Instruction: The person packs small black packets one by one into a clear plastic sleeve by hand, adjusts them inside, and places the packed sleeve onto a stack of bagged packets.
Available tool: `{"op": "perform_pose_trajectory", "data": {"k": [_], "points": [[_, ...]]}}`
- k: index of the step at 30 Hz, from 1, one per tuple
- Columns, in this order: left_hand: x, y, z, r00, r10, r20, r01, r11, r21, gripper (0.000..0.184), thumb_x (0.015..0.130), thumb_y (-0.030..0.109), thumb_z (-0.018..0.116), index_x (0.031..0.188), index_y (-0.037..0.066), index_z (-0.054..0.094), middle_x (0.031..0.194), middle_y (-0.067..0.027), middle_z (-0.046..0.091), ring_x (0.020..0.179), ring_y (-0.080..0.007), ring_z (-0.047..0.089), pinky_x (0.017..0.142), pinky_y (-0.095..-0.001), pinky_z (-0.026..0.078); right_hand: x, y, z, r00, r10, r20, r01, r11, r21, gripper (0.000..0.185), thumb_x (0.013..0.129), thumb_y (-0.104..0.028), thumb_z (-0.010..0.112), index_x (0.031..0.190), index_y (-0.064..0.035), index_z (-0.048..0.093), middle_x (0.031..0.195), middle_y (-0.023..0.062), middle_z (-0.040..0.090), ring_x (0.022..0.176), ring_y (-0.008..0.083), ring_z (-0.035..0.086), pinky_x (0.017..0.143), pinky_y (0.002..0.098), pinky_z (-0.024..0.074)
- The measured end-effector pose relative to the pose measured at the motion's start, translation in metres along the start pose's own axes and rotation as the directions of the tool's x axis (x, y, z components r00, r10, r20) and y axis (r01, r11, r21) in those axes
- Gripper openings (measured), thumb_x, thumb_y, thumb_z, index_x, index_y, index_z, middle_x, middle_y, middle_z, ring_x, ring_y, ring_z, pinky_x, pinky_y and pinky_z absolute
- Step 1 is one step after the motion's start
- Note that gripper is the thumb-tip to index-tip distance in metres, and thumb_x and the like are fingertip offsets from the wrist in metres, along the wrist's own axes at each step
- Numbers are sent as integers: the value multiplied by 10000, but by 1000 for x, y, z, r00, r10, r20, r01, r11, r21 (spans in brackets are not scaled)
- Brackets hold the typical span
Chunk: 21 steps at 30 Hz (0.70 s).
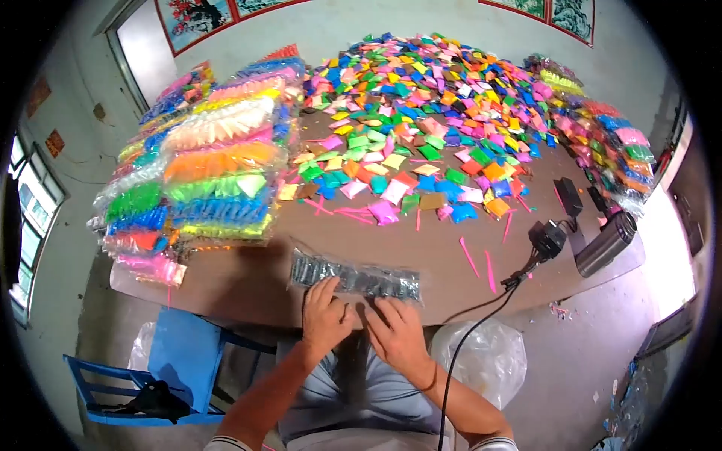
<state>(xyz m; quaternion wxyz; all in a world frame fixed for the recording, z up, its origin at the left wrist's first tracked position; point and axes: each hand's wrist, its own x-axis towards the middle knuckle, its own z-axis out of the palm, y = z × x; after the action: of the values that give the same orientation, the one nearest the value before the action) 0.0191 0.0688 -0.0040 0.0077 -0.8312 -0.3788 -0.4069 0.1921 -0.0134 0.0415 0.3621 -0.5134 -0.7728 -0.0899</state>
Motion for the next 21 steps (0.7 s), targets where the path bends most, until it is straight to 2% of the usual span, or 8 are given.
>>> {"op": "perform_pose_trajectory", "data": {"k": [5, 7, 8, 10, 11, 13, 15, 21], "points": [[2, 2, 0, 999, -16, 32, 14, 999, 36, 153, 704, 133, 658, 756, -10, 639, 1242, -207, 553, 1173, -387, 507, 1018, -488, 390, -103, 25, -28, 991, 84, 102, -92, 993, 74, 248, 717, -71, 711, 961, -49, 676, 967, 115, 653, 919, 308, 627, 827, 408, 494], [-2, 2, 1, 999, -15, 40, 14, 999, 39, 153, 703, 135, 658, 748, -10, 638, 1244, -207, 553, 1173, -386, 507, 1019, -486, 388, -138, 32, -52, 909, 394, 139, -417, 843, 340, 138, 718, -62, 686, 855, -56, 676, 816, 100, 659, 719, 283, 633, 648, 377, 511], [-1, 2, 2, 999, -12, 34, 10, 999, 36, 153, 700, 136, 660, 740, -10, 637, 1242, -208, 556, 1171, -385, 509, 1019, -486, 388, -153, 36, -71, 836, 534, 127, -548, 799, 247, 46, 727, -38, 640, 772, -46, 641, 718, 102, 643, 558, 241, 593, 511, 327, 468], [1, 1, 2, 1000, -7, 15, 7, 999, 38, 153, 695, 138, 663, 724, -8, 634, 1237, -210, 562, 1168, -384, 512, 1018, -485, 388, -152, 40, -114, 765, 631, -126, -577, 759, 301, 85, 740, 30, 583, 804, -20, 607, 737, 97, 623, 574, 177, 571, 527, 299, 451], [1, 1, 2, 1000, -10, 22, 9, 999, 37, 155, 691, 141, 667, 719, -7, 631, 1225, -213, 569, 1165, -383, 514, 1018, -484, 387, -154, 52, -134, 790, 556, -259, -549, 829, 107, 101, 747, 38, 590, 837, -7, 598, 777, 98, 620, 647, 191, 584, 586, 298, 459], [3, 3, 0, 1000, -8, 22, 7, 999, 32, 155, 689, 141, 668, 715, -7, 629, 1220, -214, 571, 1158, -385, 518, 1013, -485, 391, -114, 50, -166, 711, 582, -395, -556, 809, 191, 107, 749, 44, 603, 845, -1, 589, 808, 114, 623, 723, 214, 599, 647, 304, 462], [5, 4, 0, 1000, 1, 16, -1, 1000, 26, 156, 688, 141, 669, 710, -7, 626, 1215, -216, 573, 1151, -386, 521, 1008, -486, 395, -39, 42, -180, 912, 302, -278, -325, 945, -40, 104, 786, 27, 609, 886, 26, 577, 844, 106, 584, 697, 176, 545, 612, 295, 442], [6, 2, -2, 1000, 3, 29, -4, 1000, 25, 181, 660, 138, 666, 726, -29, 646, 1184, -218, 586, 1136, -376, 537, 997, -478, 407, 115, 68, -59, 994, 66, 87, -60, 996, -70, 484, 812, -288, 710, 1177, 2, 581, 1031, 200, 620, 937, 375, 585, 818, 447, 487]]}}
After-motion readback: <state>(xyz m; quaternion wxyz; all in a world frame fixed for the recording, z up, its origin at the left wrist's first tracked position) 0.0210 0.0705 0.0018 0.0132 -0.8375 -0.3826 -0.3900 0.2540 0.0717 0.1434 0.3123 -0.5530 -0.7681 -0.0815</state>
